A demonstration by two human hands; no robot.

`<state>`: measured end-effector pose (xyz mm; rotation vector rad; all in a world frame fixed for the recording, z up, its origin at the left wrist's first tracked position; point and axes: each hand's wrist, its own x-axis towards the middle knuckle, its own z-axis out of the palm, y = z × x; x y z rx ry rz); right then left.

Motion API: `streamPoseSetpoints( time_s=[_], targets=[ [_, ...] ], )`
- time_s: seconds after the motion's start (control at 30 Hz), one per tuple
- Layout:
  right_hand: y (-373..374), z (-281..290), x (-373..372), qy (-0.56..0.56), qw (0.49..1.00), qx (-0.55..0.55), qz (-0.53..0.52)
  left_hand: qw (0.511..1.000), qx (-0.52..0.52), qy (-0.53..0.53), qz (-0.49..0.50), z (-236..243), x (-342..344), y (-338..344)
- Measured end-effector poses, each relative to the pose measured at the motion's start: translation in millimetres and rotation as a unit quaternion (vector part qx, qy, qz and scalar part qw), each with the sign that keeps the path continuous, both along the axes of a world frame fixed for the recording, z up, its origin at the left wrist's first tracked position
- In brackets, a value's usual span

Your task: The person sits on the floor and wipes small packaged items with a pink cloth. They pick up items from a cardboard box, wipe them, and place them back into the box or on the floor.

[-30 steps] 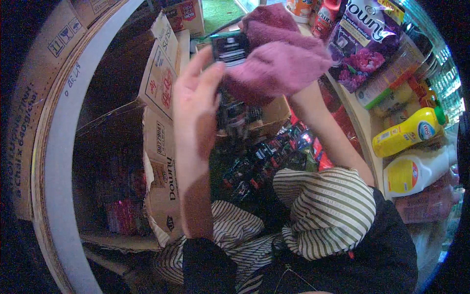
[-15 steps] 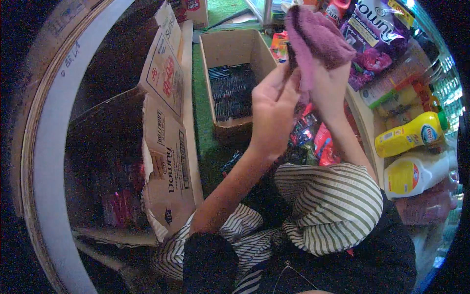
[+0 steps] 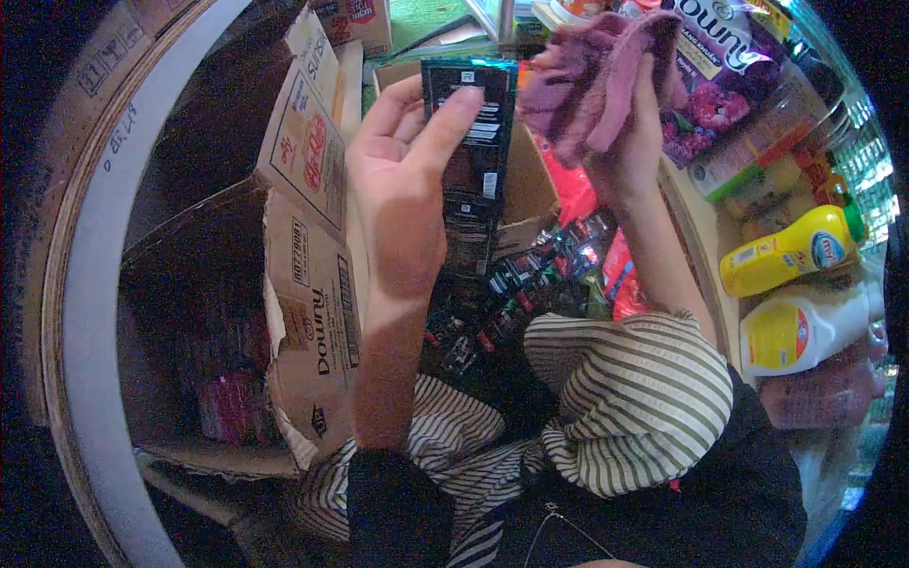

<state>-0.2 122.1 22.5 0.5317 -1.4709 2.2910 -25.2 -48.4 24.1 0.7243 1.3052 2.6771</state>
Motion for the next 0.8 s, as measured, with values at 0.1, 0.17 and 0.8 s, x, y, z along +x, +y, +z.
streamPoseSetpoints(
  time_s=[0.1, 0.17, 0.8],
  targets=[
    [-33.5, -5.9, 9.5, -0.021, 0.996, 0.036, -0.083, 1.000, 0.017, 0.015, 0.009, -1.5, 1.6, 2.1],
    [-33.5, -27.1, 2.5, -0.039, 0.985, 0.140, -0.090, 0.998, 0.022, 0.038, 0.038, -5.2, 3.8, 3.7],
    [-28.3, -59.9, -5.0, 0.008, 0.961, 0.217, -0.170, 0.864, -0.069, 0.471, 0.165, -1.4, 35.6, 26.8]
  ],
)
